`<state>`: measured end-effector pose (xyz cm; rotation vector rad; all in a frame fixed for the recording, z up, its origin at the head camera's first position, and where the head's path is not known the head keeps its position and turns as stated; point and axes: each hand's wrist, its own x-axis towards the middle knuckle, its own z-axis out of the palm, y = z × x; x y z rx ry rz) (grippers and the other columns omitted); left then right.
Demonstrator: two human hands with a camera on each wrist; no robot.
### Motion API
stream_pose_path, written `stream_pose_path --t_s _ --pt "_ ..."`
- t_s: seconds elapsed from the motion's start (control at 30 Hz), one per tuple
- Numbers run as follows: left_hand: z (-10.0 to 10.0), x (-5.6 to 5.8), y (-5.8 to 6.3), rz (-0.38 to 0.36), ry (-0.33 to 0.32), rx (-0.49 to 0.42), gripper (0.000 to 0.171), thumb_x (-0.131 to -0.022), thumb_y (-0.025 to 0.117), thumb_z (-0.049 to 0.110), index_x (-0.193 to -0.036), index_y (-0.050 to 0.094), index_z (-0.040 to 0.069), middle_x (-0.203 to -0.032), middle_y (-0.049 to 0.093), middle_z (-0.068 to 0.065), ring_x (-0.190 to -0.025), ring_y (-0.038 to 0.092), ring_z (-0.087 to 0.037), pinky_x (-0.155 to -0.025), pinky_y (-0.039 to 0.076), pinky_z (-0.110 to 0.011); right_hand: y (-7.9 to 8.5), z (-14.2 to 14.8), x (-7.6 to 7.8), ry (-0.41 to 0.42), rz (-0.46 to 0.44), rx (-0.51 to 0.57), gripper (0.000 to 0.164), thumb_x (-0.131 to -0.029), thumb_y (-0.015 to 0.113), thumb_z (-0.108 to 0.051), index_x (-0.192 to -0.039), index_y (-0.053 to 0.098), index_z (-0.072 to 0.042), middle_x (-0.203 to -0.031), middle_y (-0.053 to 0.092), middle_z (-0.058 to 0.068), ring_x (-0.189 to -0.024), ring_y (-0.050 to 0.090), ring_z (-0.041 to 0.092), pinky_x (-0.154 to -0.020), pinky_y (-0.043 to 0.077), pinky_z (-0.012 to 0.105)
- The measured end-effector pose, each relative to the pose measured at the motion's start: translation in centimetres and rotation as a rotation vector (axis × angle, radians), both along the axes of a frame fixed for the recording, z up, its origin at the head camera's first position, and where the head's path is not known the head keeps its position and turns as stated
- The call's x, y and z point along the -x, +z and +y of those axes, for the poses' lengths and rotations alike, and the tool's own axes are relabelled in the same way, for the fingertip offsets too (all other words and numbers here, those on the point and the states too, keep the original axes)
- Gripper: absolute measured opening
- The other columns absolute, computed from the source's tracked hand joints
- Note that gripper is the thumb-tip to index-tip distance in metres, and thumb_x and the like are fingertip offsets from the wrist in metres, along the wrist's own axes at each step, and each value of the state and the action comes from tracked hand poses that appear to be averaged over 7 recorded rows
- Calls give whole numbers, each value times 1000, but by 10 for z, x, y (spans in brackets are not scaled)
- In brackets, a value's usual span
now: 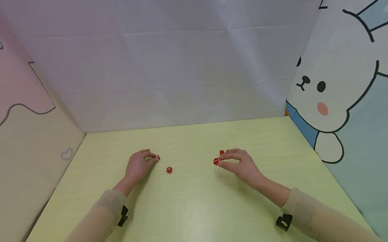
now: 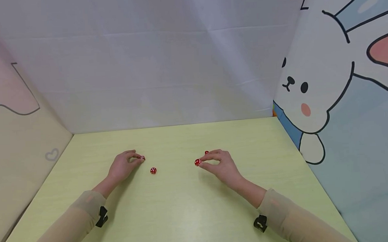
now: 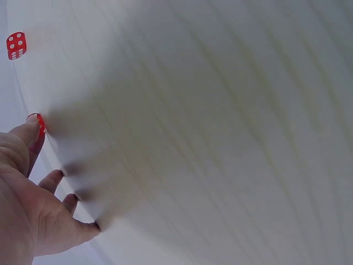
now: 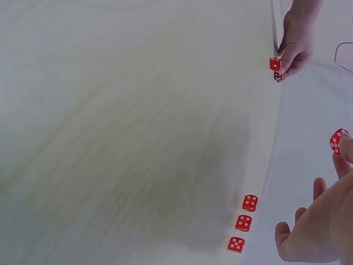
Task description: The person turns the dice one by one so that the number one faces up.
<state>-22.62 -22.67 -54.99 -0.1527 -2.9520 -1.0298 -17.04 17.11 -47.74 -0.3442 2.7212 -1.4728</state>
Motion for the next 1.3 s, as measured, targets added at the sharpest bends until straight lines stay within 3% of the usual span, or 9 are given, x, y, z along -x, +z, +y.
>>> stream_pose_path --t_s 0.2,0.47,0.67,1.07,1.3 --pt "1 0 0 4 -2 -3 30 -100 69 30 -115 75 5 -148 52 -24 -140 40 -50 -117 29 -63 -9 -1 -2 19 -16 -66 16 -86 84 -32 -101 82 -26 -107 72 -7 -119 54 24 -107 37 53" --pt "1 -2 2 14 0 -17 30 -100 69 30 -114 75 4 -147 53 -25 -139 41 -49 -116 30 -62 -23 -4 -9 2 2 -249 11 -84 86 -31 -94 83 -27 -113 65 -3 -118 49 28 -99 42 47" --pt "1 -2 2 15 -7 -5 30 -100 69 30 -114 75 4 -147 53 -25 -139 41 -49 -117 29 -62 -31 -5 -11 7 55 -335 10 -84 86 -32 -93 83 -29 -114 65 -1 -121 47 32 -101 42 50" --pt "1 -1 2 13 -7 -3 31 -100 69 31 -114 75 4 -147 52 -25 -139 41 -50 -116 30 -62 -36 -3 -14 5 58 -382 8 -83 86 -29 -91 83 -30 -112 64 -3 -123 46 29 -103 41 49" --pt "0 0 3 17 -7 -3 32 -100 69 31 -114 75 4 -146 53 -26 -138 42 -50 -116 30 -63 -37 0 -15 19 119 -403 8 -83 86 -28 -90 82 -27 -110 66 -4 -121 48 29 -102 41 51"
